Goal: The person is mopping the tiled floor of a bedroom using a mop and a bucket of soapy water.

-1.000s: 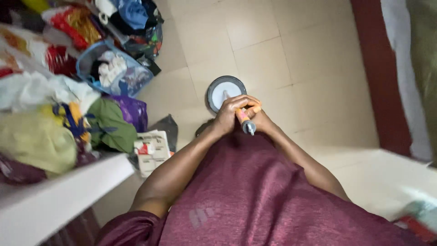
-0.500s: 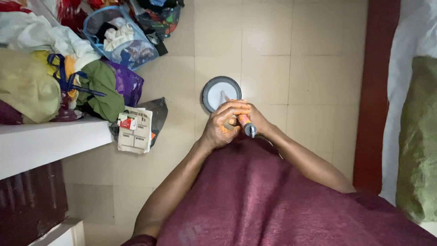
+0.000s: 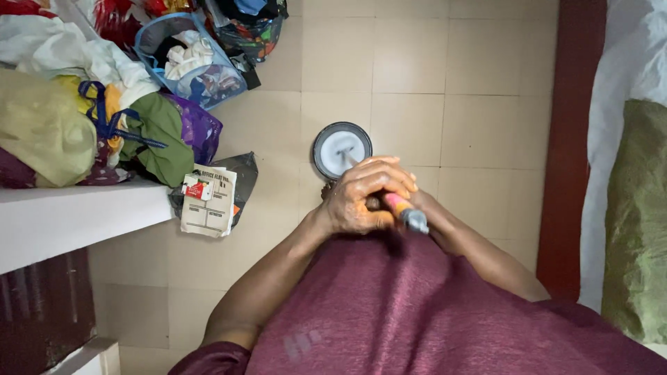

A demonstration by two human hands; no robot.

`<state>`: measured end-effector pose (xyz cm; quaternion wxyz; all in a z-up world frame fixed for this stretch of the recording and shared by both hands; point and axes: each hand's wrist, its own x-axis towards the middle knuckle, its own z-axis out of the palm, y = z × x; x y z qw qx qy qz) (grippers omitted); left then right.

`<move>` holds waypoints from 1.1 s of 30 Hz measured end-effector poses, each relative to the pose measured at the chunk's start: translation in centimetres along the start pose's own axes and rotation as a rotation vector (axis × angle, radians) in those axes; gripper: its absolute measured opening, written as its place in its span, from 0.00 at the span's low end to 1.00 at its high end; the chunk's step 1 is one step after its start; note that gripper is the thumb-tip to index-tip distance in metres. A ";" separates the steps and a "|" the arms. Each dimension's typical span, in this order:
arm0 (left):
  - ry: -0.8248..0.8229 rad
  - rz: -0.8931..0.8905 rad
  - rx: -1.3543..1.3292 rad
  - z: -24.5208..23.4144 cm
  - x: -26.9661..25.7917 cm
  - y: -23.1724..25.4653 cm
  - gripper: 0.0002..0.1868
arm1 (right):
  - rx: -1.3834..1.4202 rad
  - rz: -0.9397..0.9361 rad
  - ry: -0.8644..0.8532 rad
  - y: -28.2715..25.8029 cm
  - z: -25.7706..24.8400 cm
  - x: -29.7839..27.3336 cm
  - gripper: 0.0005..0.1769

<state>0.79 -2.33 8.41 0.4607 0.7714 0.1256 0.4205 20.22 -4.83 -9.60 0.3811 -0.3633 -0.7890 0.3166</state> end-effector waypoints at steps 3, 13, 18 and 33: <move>0.054 -0.010 0.068 -0.7 -1.2 -1.7 0.17 | 0.087 0.010 -0.006 -1.2 -0.1 1.1 0.21; 0.473 -0.075 0.112 -2.4 -0.6 -4.9 0.33 | 0.698 0.236 0.169 -9.7 -2.0 10.1 0.53; 0.582 -0.045 -0.189 -4.0 1.3 -8.6 0.45 | 0.451 0.177 0.106 -7.6 -0.9 13.3 0.56; 0.402 -0.108 -0.095 -3.1 2.7 -7.8 0.42 | 0.640 0.085 0.362 -12.0 -2.9 16.9 0.44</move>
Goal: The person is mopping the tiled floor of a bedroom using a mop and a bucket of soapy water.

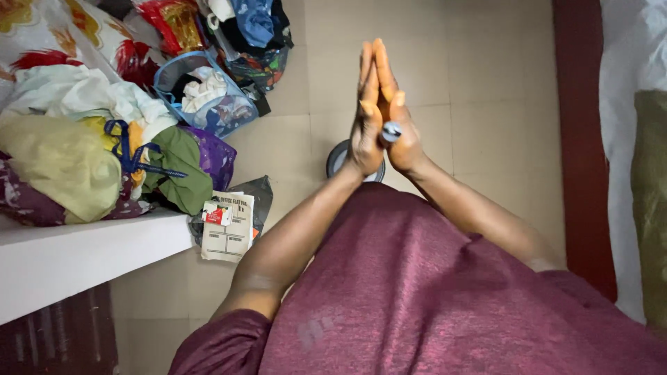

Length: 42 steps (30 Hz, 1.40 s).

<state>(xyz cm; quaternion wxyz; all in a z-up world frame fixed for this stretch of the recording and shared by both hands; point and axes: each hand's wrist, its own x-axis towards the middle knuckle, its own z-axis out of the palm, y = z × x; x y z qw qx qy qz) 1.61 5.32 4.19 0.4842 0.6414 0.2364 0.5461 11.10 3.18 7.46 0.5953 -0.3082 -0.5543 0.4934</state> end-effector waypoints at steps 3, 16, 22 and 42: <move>0.018 0.024 -0.054 0.3 -0.1 0.1 0.39 | -0.119 -0.035 0.021 0.3 -0.2 -0.3 0.42; -0.082 -0.137 -0.045 0.1 -2.7 1.0 0.40 | 0.095 0.134 0.182 3.7 -0.1 -4.4 0.43; -0.164 -0.178 0.021 0.0 -4.8 1.9 0.42 | -0.006 0.163 0.155 5.1 -0.1 -7.6 0.50; -0.257 -0.315 -0.067 6.8 -10.2 1.1 0.40 | 0.066 0.237 0.048 1.9 -4.4 -15.2 0.43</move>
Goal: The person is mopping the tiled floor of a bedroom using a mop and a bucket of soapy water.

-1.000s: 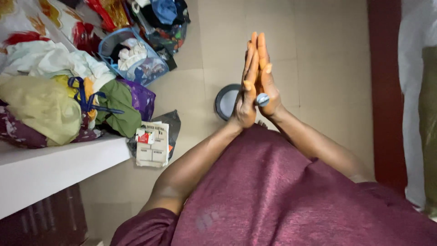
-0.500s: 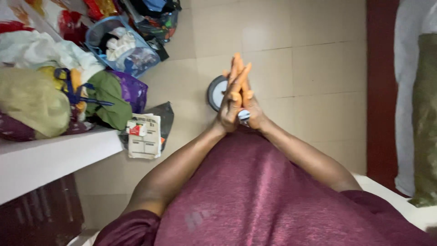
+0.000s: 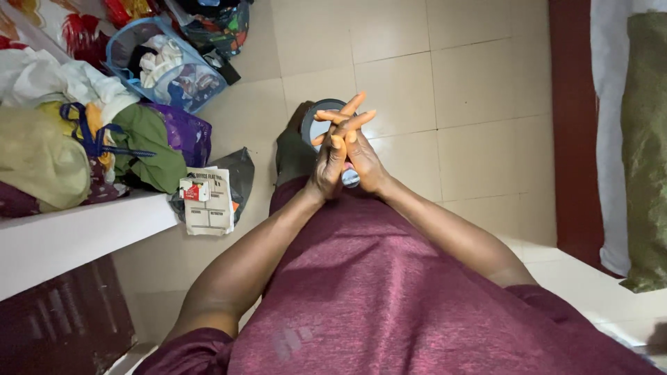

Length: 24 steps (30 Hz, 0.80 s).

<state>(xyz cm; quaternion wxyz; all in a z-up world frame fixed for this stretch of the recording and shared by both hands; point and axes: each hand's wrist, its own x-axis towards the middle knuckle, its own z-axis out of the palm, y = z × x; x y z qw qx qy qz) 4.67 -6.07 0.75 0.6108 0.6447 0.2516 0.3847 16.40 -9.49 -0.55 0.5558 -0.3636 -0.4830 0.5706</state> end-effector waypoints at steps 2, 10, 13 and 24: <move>-0.047 0.014 0.043 0.5 0.2 0.2 0.40 | 0.006 -0.010 0.063 -0.2 -0.3 -0.5 0.40; -0.174 -0.007 0.055 3.5 0.2 0.2 0.39 | 0.070 -0.044 0.226 0.2 -1.2 -4.3 0.37; -0.192 -0.014 0.075 3.9 -0.9 0.5 0.40 | 0.068 -0.021 0.252 0.0 -0.6 -5.7 0.36; -0.183 -0.069 0.098 3.0 -6.4 0.4 0.37 | 0.119 -0.015 0.236 -0.1 3.0 -7.9 0.35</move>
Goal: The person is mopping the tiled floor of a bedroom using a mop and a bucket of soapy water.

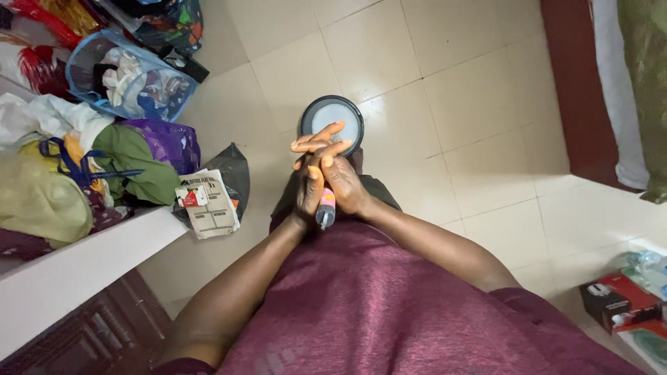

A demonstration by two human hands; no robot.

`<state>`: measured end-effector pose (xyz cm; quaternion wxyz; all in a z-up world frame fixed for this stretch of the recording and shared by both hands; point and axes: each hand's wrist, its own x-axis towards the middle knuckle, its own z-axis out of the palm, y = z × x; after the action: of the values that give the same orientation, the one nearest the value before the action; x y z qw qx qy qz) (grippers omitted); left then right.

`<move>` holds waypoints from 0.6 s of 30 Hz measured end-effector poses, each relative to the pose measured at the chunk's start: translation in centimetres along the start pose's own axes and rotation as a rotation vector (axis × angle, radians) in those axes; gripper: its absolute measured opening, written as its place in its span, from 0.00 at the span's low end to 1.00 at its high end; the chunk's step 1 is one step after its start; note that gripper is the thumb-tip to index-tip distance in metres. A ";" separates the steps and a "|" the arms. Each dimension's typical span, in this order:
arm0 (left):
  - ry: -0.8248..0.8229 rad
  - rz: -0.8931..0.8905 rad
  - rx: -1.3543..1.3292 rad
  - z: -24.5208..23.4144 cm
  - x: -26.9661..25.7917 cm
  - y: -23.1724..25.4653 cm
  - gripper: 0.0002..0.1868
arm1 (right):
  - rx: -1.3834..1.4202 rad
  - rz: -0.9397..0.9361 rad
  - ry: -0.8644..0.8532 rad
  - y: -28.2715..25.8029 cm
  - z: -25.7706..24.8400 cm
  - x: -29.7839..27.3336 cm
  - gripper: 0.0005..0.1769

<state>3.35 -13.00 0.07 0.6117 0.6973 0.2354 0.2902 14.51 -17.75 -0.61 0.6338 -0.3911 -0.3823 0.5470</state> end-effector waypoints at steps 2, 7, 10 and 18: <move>0.060 0.032 0.048 0.2 -0.6 0.2 0.37 | -0.004 -0.011 -0.009 0.3 0.4 -0.5 0.36; 0.024 0.044 0.025 0.2 -1.6 0.2 0.35 | 0.013 -0.028 0.030 1.0 1.2 -1.6 0.36; 0.040 0.043 -0.016 0.1 -2.7 0.1 0.35 | -0.032 -0.041 0.043 1.2 1.9 -2.3 0.36; 0.145 0.087 -0.093 -0.3 -6.7 -0.3 0.31 | -0.100 -0.051 -0.006 3.3 4.6 -4.7 0.33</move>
<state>-1.71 -17.31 -0.98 0.6118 0.6546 0.2350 0.3768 8.51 -21.70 -2.01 0.6260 -0.4107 -0.4209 0.5122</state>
